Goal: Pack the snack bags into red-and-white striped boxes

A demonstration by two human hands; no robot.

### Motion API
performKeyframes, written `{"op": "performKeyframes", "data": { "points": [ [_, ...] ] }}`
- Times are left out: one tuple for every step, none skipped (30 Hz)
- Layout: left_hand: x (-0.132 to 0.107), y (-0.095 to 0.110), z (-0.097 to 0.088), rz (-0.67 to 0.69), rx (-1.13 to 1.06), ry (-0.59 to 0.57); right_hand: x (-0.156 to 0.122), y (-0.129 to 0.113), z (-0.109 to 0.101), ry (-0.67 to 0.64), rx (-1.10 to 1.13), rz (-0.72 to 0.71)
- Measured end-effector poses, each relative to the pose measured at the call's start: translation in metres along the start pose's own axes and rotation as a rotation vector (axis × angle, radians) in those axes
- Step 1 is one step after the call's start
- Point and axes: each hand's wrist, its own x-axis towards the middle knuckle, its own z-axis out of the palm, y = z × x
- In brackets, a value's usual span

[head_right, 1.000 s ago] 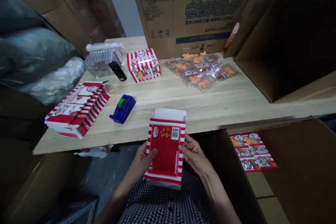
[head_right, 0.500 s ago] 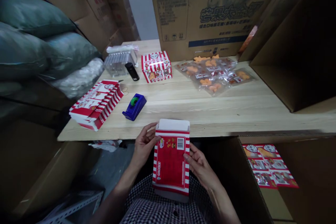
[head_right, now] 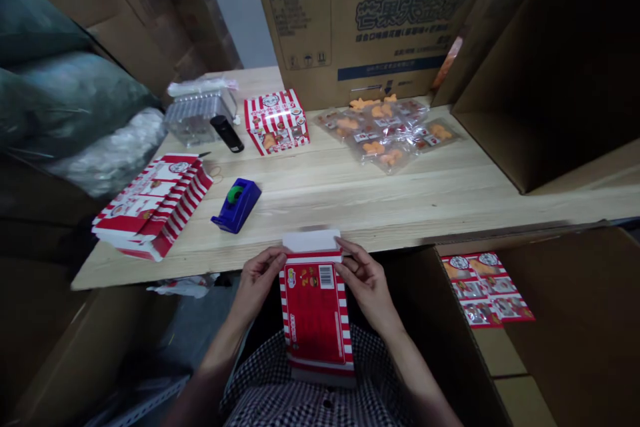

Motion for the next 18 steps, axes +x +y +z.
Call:
{"op": "performKeyframes", "data": {
  "points": [
    [-0.001, 0.001, 0.000, -0.002, -0.001, -0.008, 0.003, -0.001, 0.001, -0.006, -0.014, 0.017],
    [-0.002, 0.001, 0.000, -0.005, 0.002, -0.019, 0.004, -0.002, 0.001, -0.012, -0.029, 0.034],
    [-0.002, 0.001, 0.000, -0.007, 0.007, -0.035, 0.006, -0.002, 0.001, -0.016, -0.046, 0.046],
    [-0.003, 0.000, 0.000, -0.004, 0.016, -0.050, 0.007, -0.002, -0.001, -0.020, -0.066, 0.053],
    [-0.003, -0.002, 0.001, 0.002, 0.024, -0.061, 0.008, -0.001, -0.003, -0.023, -0.086, 0.060],
    [-0.003, -0.004, 0.001, 0.012, 0.032, -0.069, 0.010, 0.000, -0.005, -0.022, -0.107, 0.070],
    [-0.002, -0.007, 0.002, 0.022, 0.040, -0.074, 0.012, 0.002, -0.008, -0.015, -0.127, 0.083],
    [-0.001, -0.011, 0.003, 0.029, 0.047, -0.073, 0.015, 0.004, -0.010, 0.004, -0.144, 0.095],
    [0.001, -0.014, 0.004, 0.030, 0.049, -0.070, 0.018, 0.006, -0.012, 0.034, -0.153, 0.103],
    [0.004, -0.018, 0.006, 0.022, 0.044, -0.064, 0.021, 0.008, -0.013, 0.066, -0.154, 0.108],
    [0.006, -0.020, 0.008, 0.009, 0.029, -0.054, 0.024, 0.010, -0.014, 0.097, -0.149, 0.109],
    [0.008, -0.021, 0.010, -0.004, 0.000, -0.038, 0.026, 0.011, -0.014, 0.121, -0.142, 0.108],
    [0.009, -0.020, 0.012, -0.016, -0.045, -0.022, 0.028, 0.011, -0.014, 0.134, -0.134, 0.107],
    [0.010, -0.018, 0.014, -0.023, -0.105, -0.013, 0.029, 0.010, -0.013, 0.141, -0.125, 0.106],
    [0.009, -0.014, 0.015, -0.028, -0.171, -0.012, 0.028, 0.008, -0.012, 0.142, -0.114, 0.107],
    [0.009, -0.010, 0.016, -0.033, -0.234, -0.019, 0.027, 0.006, -0.011, 0.147, -0.098, 0.109],
    [0.008, -0.005, 0.017, -0.041, -0.284, -0.031, 0.025, 0.004, -0.010, 0.156, -0.075, 0.105],
    [0.007, -0.002, 0.017, -0.054, -0.316, -0.045, 0.023, 0.003, -0.009, 0.168, -0.043, 0.098]
  ]
}}
